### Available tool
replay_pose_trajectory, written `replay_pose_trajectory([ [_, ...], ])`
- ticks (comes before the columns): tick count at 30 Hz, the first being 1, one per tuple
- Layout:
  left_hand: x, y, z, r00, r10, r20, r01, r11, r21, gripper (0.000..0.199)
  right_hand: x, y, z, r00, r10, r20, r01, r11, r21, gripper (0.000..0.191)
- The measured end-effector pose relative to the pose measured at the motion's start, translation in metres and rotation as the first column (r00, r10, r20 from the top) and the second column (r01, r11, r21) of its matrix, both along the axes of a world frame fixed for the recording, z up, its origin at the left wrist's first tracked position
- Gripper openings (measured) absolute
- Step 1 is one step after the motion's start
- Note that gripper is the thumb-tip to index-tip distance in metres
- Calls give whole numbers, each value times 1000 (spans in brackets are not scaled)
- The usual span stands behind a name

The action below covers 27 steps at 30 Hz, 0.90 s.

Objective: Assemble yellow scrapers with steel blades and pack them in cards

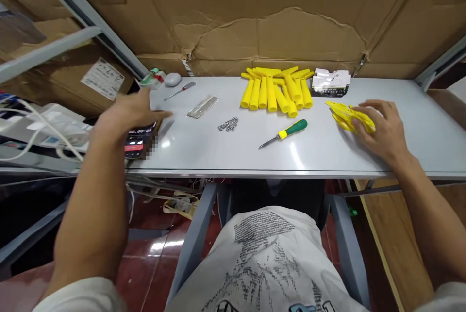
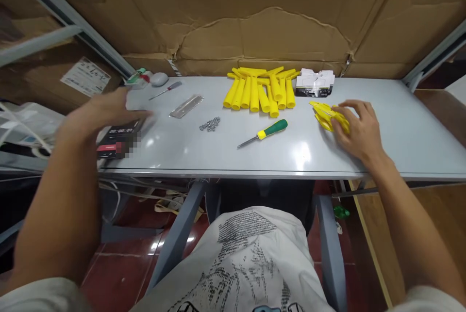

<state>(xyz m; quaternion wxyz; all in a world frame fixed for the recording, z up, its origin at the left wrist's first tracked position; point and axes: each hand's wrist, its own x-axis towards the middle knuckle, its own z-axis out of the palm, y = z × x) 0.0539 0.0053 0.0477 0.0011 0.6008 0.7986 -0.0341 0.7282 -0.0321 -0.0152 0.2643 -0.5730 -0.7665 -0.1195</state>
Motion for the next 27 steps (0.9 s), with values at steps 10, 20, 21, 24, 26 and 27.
replay_pose_trajectory([
  [10, 215, 126, -6, 878, -358, 319, 266, 917, 296, 47, -128, 146, 47, 1000, 16, 4, -15, 986, -168, 46],
  [20, 179, 111, -37, 692, -579, 432, 451, 813, 368, 34, -162, 146, 28, 989, 52, -137, -88, 959, -269, 77],
  [21, 179, 110, -38, 685, -588, 430, 460, 807, 372, 33, -165, 146, 27, 988, 63, -141, -100, 958, -271, 75],
  [24, 186, 109, -42, 701, -583, 411, 439, 807, 396, 29, -172, 142, 29, 981, 76, -179, -122, 958, -260, 62],
  [26, 194, 107, -41, 699, -596, 396, 432, 793, 430, 26, -172, 135, 33, 977, 57, -204, -107, 964, -244, 55],
  [27, 199, 105, -39, 699, -607, 378, 423, 778, 465, 26, -170, 131, 37, 976, 45, -214, -95, 969, -228, 55],
])
